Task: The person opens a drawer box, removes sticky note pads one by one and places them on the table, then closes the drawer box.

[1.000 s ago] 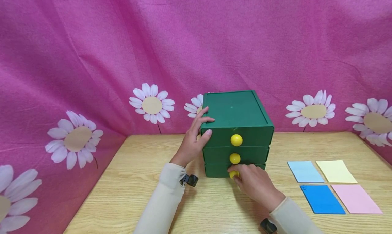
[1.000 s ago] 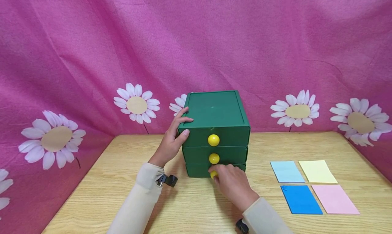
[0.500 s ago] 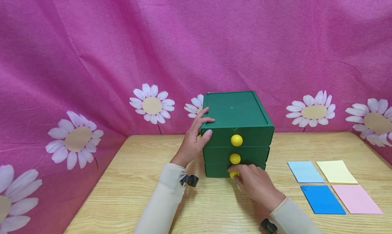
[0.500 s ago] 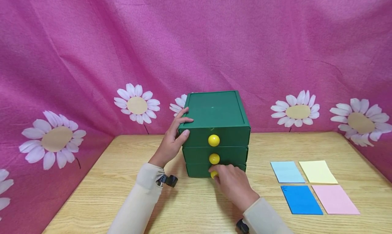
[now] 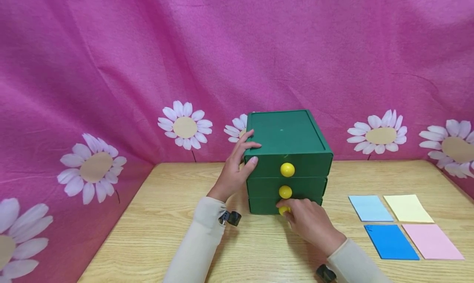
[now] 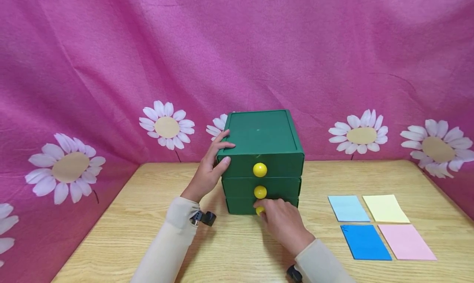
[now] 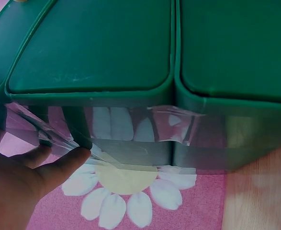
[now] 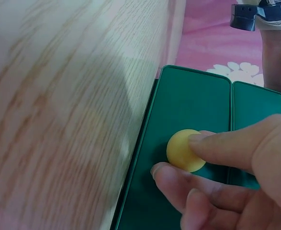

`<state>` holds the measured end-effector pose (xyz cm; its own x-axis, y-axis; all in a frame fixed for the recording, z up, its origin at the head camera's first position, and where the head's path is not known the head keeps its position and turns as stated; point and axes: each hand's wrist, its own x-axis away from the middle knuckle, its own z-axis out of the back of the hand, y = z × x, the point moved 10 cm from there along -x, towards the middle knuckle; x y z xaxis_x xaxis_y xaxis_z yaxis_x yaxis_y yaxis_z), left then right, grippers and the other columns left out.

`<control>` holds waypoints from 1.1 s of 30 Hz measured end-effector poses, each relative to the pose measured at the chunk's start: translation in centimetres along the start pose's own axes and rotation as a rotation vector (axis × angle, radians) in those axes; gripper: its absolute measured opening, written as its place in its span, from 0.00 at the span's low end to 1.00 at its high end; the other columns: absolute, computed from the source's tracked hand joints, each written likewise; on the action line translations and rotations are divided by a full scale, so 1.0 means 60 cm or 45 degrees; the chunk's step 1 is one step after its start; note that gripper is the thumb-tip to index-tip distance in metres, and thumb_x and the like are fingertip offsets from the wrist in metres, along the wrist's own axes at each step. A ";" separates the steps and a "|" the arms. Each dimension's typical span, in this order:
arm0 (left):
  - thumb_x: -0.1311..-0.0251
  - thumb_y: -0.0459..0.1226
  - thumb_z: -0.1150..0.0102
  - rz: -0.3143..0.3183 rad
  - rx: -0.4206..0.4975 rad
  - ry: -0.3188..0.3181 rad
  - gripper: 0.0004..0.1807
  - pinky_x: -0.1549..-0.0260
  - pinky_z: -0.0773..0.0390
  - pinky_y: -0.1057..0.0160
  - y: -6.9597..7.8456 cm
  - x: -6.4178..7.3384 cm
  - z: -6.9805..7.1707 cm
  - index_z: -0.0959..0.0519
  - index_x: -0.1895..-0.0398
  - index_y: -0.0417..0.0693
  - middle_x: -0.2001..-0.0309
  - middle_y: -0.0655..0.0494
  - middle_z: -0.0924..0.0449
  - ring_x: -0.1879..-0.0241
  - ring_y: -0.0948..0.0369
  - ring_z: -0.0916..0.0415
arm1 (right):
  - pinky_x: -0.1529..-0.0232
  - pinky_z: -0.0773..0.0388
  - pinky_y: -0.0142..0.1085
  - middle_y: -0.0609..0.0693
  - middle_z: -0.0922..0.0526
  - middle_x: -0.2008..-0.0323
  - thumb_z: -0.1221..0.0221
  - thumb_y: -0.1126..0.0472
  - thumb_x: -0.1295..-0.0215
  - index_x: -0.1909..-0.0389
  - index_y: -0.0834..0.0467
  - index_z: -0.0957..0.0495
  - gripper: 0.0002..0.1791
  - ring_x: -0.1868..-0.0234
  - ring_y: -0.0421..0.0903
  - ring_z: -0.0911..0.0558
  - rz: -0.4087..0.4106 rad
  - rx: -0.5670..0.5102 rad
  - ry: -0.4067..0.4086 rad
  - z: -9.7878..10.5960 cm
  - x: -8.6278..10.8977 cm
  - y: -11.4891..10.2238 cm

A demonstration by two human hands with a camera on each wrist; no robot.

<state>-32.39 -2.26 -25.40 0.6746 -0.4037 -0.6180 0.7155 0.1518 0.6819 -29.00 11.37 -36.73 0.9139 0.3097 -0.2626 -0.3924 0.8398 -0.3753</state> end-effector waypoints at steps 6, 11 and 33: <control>0.33 0.33 0.54 0.004 0.005 0.013 0.19 0.38 0.40 0.38 0.002 -0.001 0.002 0.31 0.40 0.42 0.25 0.49 0.51 0.26 0.54 0.53 | 0.75 0.25 0.38 0.40 0.18 0.74 0.32 0.66 0.46 0.63 0.49 0.15 0.10 0.77 0.38 0.24 0.008 0.026 0.022 0.003 -0.001 -0.001; 0.33 0.33 0.53 0.016 -0.005 0.016 0.19 0.38 0.39 0.39 0.000 0.001 0.003 0.31 0.40 0.42 0.25 0.49 0.50 0.27 0.54 0.53 | 0.75 0.25 0.36 0.39 0.19 0.74 0.32 0.65 0.46 0.64 0.49 0.15 0.10 0.78 0.37 0.27 0.002 0.008 0.009 -0.001 0.000 0.001; 0.32 0.33 0.54 0.014 0.007 0.011 0.19 0.38 0.39 0.39 0.002 0.001 0.000 0.31 0.40 0.42 0.25 0.49 0.52 0.26 0.53 0.54 | 0.77 0.26 0.36 0.40 0.21 0.78 0.33 0.68 0.45 0.67 0.50 0.17 0.09 0.79 0.38 0.27 0.036 0.096 0.057 -0.002 0.002 -0.013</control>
<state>-32.24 -2.29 -25.36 0.6839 -0.3940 -0.6141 0.7073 0.1514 0.6906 -28.59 10.72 -36.60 0.8962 0.3153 -0.3122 -0.4077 0.8627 -0.2992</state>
